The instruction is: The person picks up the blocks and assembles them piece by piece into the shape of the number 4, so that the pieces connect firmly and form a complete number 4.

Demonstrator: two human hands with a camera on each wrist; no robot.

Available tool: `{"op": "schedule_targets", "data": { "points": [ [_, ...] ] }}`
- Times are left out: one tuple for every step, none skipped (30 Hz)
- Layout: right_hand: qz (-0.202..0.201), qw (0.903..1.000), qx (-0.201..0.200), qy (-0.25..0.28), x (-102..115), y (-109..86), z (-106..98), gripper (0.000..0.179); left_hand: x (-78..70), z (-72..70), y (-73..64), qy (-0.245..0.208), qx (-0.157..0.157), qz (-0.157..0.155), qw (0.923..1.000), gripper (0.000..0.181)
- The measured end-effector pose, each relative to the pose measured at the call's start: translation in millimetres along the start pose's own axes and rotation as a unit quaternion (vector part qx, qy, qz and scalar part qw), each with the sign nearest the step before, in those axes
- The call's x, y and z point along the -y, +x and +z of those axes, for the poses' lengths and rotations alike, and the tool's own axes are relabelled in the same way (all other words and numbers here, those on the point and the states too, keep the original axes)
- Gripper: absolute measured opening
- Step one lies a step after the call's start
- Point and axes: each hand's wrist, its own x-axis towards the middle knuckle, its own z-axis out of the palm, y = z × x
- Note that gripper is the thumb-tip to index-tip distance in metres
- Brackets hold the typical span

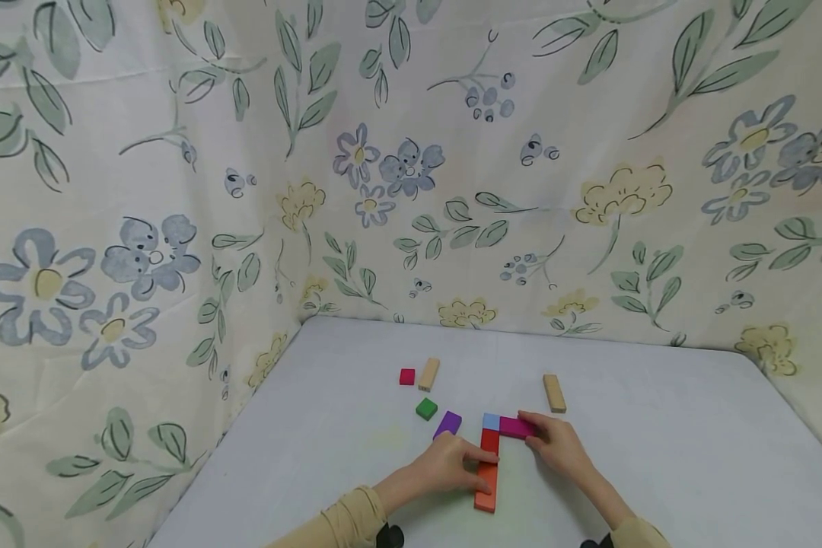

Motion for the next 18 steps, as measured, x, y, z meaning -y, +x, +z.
{"op": "schedule_targets", "data": {
  "points": [
    [-0.003,1.0000,0.001,-0.002,-0.2,0.0,-0.1,0.039,-0.1,-0.1,-0.1,0.000,0.000,-0.001,1.0000,0.040],
    [-0.002,1.0000,0.001,0.000,-0.3,-0.2,-0.2,0.039,-0.3,-0.2,-0.2,0.000,0.000,-0.001,1.0000,0.040],
    [-0.005,1.0000,0.002,-0.003,-0.7,-0.1,-0.2,0.039,-0.5,-0.4,-0.3,0.000,0.000,-0.002,1.0000,0.040],
    [-0.004,1.0000,0.000,-0.002,-1.0,0.0,-0.1,0.040,-0.8,-0.5,-0.4,-0.001,0.001,-0.002,1.0000,0.041],
    [-0.006,1.0000,0.000,-0.003,-1.7,0.2,0.0,0.040,-1.0,-0.7,-0.6,-0.001,0.001,-0.002,1.0000,0.041],
    [-0.006,1.0000,0.000,-0.003,-2.1,0.2,-0.1,0.040,-1.3,-0.9,-0.8,0.000,0.001,-0.002,1.0000,0.041],
    [-0.010,0.9999,0.003,-0.005,-2.7,0.3,-0.2,0.040,-1.5,-1.1,-0.9,0.000,0.002,-0.002,1.0000,0.041],
    [-0.009,0.9999,0.004,-0.004,-3.1,0.4,-0.3,0.040,-1.7,-1.2,-1.0,0.000,0.002,-0.002,1.0000,0.041],
    [-0.009,0.9999,0.005,-0.004,-3.7,0.7,-0.4,0.040,-1.9,-1.4,-1.1,-0.001,0.003,-0.002,1.0000,0.041],
    [-0.006,1.0000,0.005,-0.001,-4.0,0.9,-0.5,0.041,-2.0,-1.4,-1.2,-0.001,0.003,-0.002,1.0000,0.041],
    [-0.007,0.9999,0.009,0.000,-4.4,0.9,-0.7,0.041,-2.0,-1.5,-1.3,-0.002,0.003,-0.003,1.0000,0.041],
    [-0.007,0.9999,0.011,0.001,-4.4,0.8,-1.0,0.041,-2.0,-1.5,-1.4,-0.003,0.003,-0.003,1.0000,0.041],
    [-0.006,0.9999,0.014,0.002,-4.4,0.7,-1.1,0.041,-1.9,-1.6,-1.4,-0.003,0.003,-0.004,1.0000,0.041],
    [-0.004,0.9999,0.015,0.005,-4.4,0.7,-1.2,0.042,-1.8,-1.8,-1.4,-0.004,0.002,-0.004,1.0000,0.041],
    [-0.002,0.9999,0.015,0.005,-4.5,0.7,-1.2,0.042,-1.7,-1.7,-1.4,-0.005,0.002,-0.004,1.0000,0.041],
    [-0.002,0.9999,0.015,0.007,-4.2,0.6,-1.3,0.042,-1.5,-1.6,-1.3,-0.005,0.001,-0.004,1.0000,0.041],
    [-0.001,0.9999,0.015,0.007,-4.0,0.5,-1.5,0.042,-1.3,-1.6,-1.1,-0.005,0.001,-0.003,1.0000,0.042],
    [-0.002,0.9999,0.015,0.007,-3.7,0.4,-1.8,0.042,-1.0,-1.4,-1.0,-0.005,0.001,-0.003,1.0000,0.042]
  ]
}}
